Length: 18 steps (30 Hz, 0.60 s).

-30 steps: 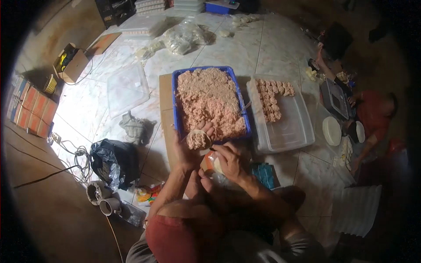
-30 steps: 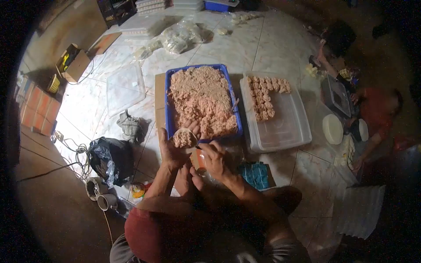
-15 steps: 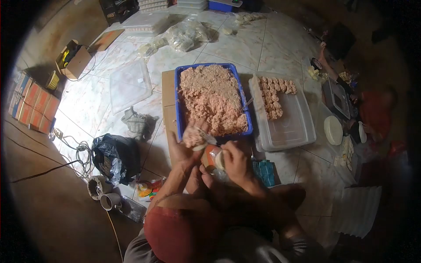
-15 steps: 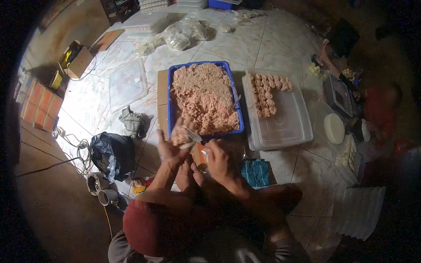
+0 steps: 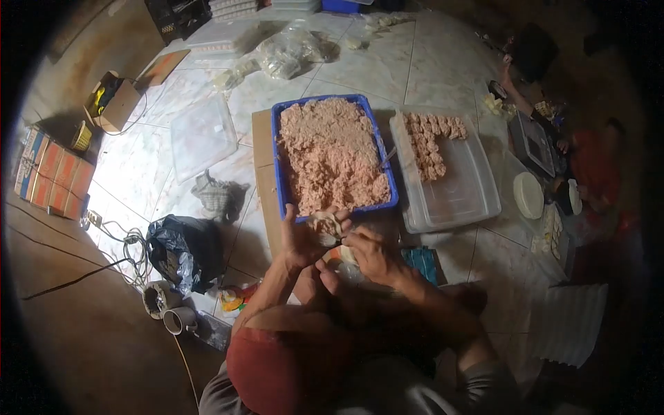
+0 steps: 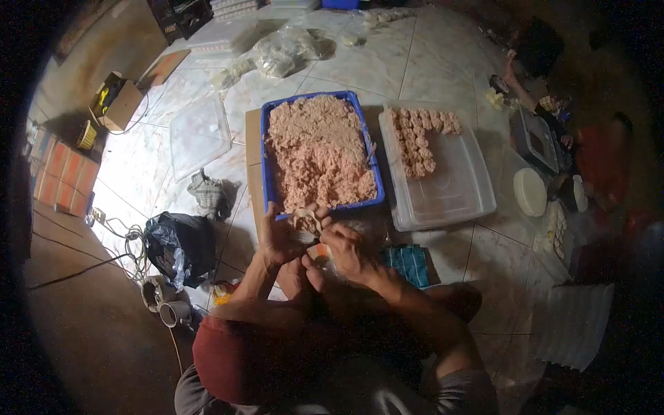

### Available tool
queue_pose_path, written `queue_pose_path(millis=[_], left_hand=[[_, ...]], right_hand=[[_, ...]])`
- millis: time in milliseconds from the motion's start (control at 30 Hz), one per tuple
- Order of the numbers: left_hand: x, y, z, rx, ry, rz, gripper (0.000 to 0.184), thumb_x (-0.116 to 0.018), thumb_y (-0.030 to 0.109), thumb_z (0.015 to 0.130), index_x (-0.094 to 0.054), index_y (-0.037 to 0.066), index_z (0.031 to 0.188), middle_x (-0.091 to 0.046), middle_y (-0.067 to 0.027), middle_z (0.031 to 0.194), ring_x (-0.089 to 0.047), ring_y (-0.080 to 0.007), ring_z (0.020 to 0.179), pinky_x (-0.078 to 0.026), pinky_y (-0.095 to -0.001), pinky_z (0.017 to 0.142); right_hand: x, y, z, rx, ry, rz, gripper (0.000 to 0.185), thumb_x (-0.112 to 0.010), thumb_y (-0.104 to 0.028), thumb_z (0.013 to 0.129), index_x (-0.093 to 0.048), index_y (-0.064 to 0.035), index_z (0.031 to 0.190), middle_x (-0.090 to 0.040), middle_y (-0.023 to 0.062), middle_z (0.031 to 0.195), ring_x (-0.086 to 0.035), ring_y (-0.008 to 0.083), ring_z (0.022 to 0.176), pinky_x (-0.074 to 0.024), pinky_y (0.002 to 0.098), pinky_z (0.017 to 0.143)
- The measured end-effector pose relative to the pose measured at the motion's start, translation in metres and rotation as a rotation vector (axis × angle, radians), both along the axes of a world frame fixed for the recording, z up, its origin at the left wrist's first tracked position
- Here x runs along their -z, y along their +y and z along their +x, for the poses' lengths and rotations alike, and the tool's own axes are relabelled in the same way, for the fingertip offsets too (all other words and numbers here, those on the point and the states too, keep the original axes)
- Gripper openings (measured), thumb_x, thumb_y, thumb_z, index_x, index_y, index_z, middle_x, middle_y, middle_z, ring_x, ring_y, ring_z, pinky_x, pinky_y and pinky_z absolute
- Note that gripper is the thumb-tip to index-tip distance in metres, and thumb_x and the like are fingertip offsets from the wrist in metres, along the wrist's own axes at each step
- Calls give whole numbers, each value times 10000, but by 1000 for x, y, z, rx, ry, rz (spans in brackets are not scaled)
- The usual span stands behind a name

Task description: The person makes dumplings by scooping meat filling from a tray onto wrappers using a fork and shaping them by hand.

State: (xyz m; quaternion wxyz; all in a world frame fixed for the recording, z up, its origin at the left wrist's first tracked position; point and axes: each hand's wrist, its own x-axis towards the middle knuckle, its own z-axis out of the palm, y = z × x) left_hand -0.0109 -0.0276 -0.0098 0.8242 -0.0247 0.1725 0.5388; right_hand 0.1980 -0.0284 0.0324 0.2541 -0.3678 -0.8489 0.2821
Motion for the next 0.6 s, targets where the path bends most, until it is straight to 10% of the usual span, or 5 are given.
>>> queue_pose_path(millis=[233, 600], left_hand=[[25, -10, -5, 291, 67, 105, 1079, -343, 854, 869, -463, -71, 1413, -563, -227, 1389, -559, -380, 1279, -398, -516, 1128], [27, -20, -5, 81, 261, 4, 920, -355, 807, 913, -563, -4, 1295, -635, -196, 1280, -641, -327, 1121, -458, -458, 1043]], right_hand=[[5, 28, 26, -66, 43, 73, 223, -514, -12, 912, -688, -34, 1049, -578, 142, 886, -622, 345, 797, -487, 444, 666], [-24, 43, 10, 42, -67, 59, 150, -578, 1, 904, -643, -5, 1039, -639, 188, 999, -629, 391, 893, -513, 445, 779]])
